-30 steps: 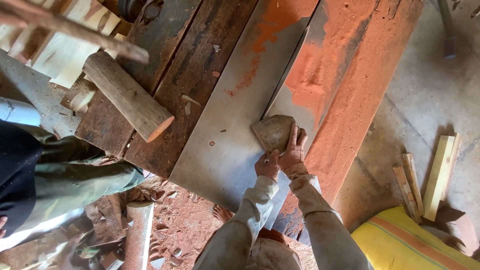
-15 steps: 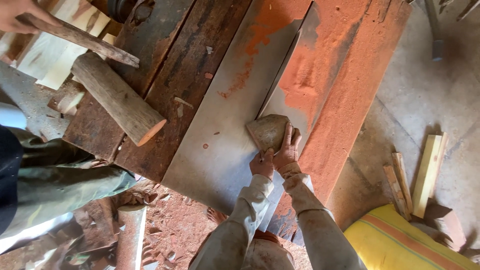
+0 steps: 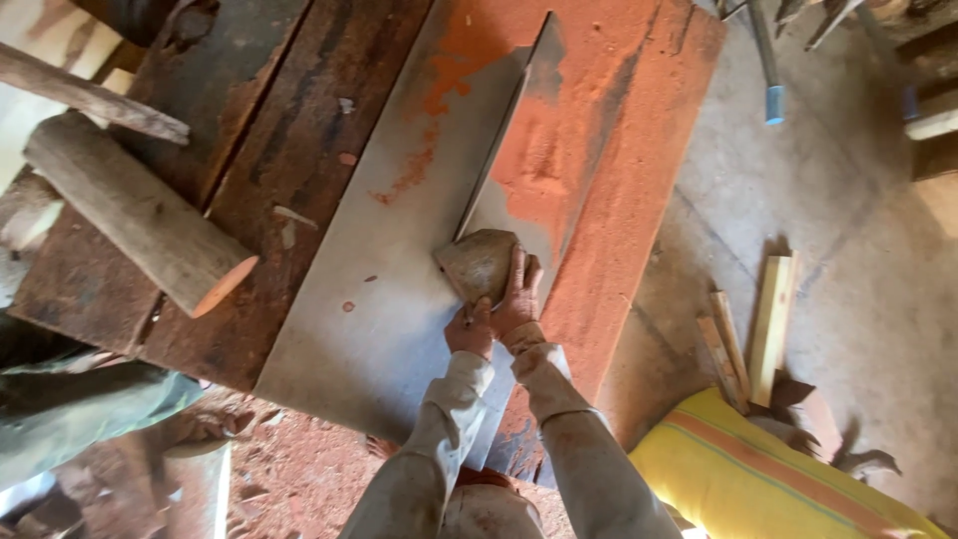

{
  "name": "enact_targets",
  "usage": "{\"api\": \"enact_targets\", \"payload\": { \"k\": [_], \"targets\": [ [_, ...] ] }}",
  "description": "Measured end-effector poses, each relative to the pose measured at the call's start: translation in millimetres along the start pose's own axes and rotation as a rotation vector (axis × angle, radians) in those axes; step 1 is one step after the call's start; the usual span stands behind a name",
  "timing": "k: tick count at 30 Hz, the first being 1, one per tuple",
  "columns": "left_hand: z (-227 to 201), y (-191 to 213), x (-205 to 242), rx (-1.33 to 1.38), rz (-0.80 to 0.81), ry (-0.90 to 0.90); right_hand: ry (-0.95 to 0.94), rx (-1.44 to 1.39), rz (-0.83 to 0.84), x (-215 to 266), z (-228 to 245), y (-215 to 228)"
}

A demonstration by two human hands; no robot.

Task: Cutting small wooden blocks into smaller pieces using a table saw.

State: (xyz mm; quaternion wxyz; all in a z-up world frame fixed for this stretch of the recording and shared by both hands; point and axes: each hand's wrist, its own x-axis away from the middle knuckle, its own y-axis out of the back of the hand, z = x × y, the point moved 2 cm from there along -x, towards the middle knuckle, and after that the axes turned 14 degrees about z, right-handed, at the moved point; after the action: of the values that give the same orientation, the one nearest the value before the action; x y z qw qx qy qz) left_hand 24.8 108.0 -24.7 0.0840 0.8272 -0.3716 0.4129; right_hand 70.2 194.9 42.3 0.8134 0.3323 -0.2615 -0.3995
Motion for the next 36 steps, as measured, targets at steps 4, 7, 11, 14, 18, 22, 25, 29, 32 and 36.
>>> {"api": "enact_targets", "payload": {
  "k": [4,7,11,14,18,22,25,29,32,36],
  "targets": [
    [10.0,-0.1,-9.3,0.031,0.010,0.012,-0.021,0.020,-0.013,-2.7,-2.7,0.1],
    [0.3,-1.6,-4.7,0.035,0.008,0.022,0.013,-0.025,-0.018,-5.0,-1.2,3.1],
    [-18.2,-6.5,1.6,0.031,0.016,-0.033,-0.039,-0.010,-0.019,-12.1,-4.2,4.3],
    [-26.2,-12.6,3.6,0.056,0.012,-0.066,-0.050,-0.001,-0.017,-16.9,-7.2,1.8],
    [-33.9,-16.0,10.1,0.095,-0.002,-0.102,-0.056,-0.010,-0.008,-19.6,-7.8,1.8],
    [-22.6,-15.6,-5.7,0.069,0.023,-0.036,-0.099,0.033,-0.013,-22.9,-9.3,1.0],
    [-27.7,-19.6,-11.1,0.048,-0.001,-0.018,-0.102,0.036,-0.019,-30.9,-10.3,3.2],
    [-31.4,-26.7,-10.8,0.083,-0.040,-0.019,-0.139,0.047,0.008,-34.5,-9.7,9.4],
    [-32.9,-34.8,-32.8,0.098,-0.050,-0.040,-0.156,0.031,-0.023,-47.4,-7.7,15.3],
    [-64.8,-34.9,-20.7,-0.157,0.094,0.049,-0.143,-0.003,-0.064,-48.9,-11.3,25.2]
  ]
}}
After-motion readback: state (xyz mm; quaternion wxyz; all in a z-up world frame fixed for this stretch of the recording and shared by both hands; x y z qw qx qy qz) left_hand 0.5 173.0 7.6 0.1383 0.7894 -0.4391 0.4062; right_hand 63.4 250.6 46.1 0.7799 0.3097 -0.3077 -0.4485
